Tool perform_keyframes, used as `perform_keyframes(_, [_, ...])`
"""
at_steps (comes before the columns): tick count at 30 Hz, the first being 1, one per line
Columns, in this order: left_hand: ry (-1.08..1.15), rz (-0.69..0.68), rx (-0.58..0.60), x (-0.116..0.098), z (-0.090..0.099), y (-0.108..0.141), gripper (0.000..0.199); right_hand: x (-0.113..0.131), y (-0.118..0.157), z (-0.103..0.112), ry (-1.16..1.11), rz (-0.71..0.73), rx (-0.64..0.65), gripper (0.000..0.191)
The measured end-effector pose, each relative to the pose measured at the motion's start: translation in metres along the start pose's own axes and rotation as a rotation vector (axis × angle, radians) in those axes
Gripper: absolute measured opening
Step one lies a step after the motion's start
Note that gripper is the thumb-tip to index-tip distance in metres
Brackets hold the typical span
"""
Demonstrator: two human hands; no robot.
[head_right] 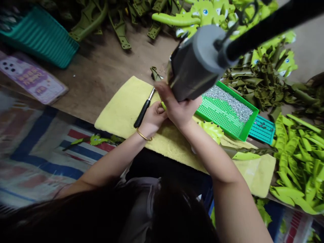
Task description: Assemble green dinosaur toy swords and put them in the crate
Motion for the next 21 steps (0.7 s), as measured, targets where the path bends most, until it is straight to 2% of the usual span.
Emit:
perform_keyframes(2, [-0.171, -0.084, -0.017, -0.009, 0.009, 0.006, 0.036, 0.016, -0.002, 0.007, -0.066, 0.118, -0.077, 0.041])
perform_keyframes(4, [-0.453, -0.304, -0.019, -0.030, 0.013, 0.014, 0.052, 0.031, -0.008, 0.022, -0.070, 0.184, -0.175, 0.044])
perform_keyframes(5, [-0.619, -0.444, 0.040, -0.043, 0.008, 0.018, 0.058, 0.037, -0.011, 0.034, -0.051, 0.213, -0.245, 0.047])
perform_keyframes(6, [-0.786, -0.576, 0.156, -0.053, -0.003, 0.021, 0.062, 0.042, -0.014, 0.048, -0.013, 0.234, -0.316, 0.050])
perform_keyframes(8, [-1.077, -0.753, 0.509, -0.058, -0.034, 0.026, 0.061, 0.044, -0.021, 0.082, 0.099, 0.215, -0.433, 0.054])
perform_keyframes(10, [-1.272, -0.816, 0.836, -0.050, -0.064, 0.026, 0.061, 0.037, -0.025, 0.119, 0.188, 0.151, -0.506, 0.058])
perform_keyframes(11, [-1.333, -0.822, 0.948, -0.045, -0.076, 0.024, 0.061, 0.033, -0.026, 0.138, 0.215, 0.117, -0.522, 0.061])
perform_keyframes(13, [-1.401, -0.824, 1.087, -0.034, -0.093, 0.021, 0.059, 0.023, -0.027, 0.171, 0.245, 0.059, -0.537, 0.064])
perform_keyframes(15, [-1.438, -0.842, 1.154, -0.028, -0.101, 0.020, 0.057, 0.016, -0.029, 0.198, 0.285, 0.015, -0.555, 0.062])
perform_keyframes(17, [-1.489, -0.896, 1.163, -0.030, -0.101, 0.024, 0.057, 0.014, -0.032, 0.217, 0.344, 0.003, -0.593, 0.058])
perform_keyframes(19, [-1.557, -0.983, 1.151, -0.038, -0.095, 0.034, 0.056, 0.017, -0.037, 0.231, 0.393, 0.033, -0.618, 0.053])
perform_keyframes(21, [-1.622, -1.082, 1.151, -0.054, -0.079, 0.048, 0.051, 0.024, -0.040, 0.244, 0.407, 0.080, -0.641, 0.048])
Point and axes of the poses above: each hand's wrist, its own y-axis away from the middle knuckle, its own z-axis out of the back of the hand, x = y × z, the point moved 5 cm from there along -y, towards the middle knuckle, and after that the axes turned 15 degrees about -z, right-handed, at the moved point
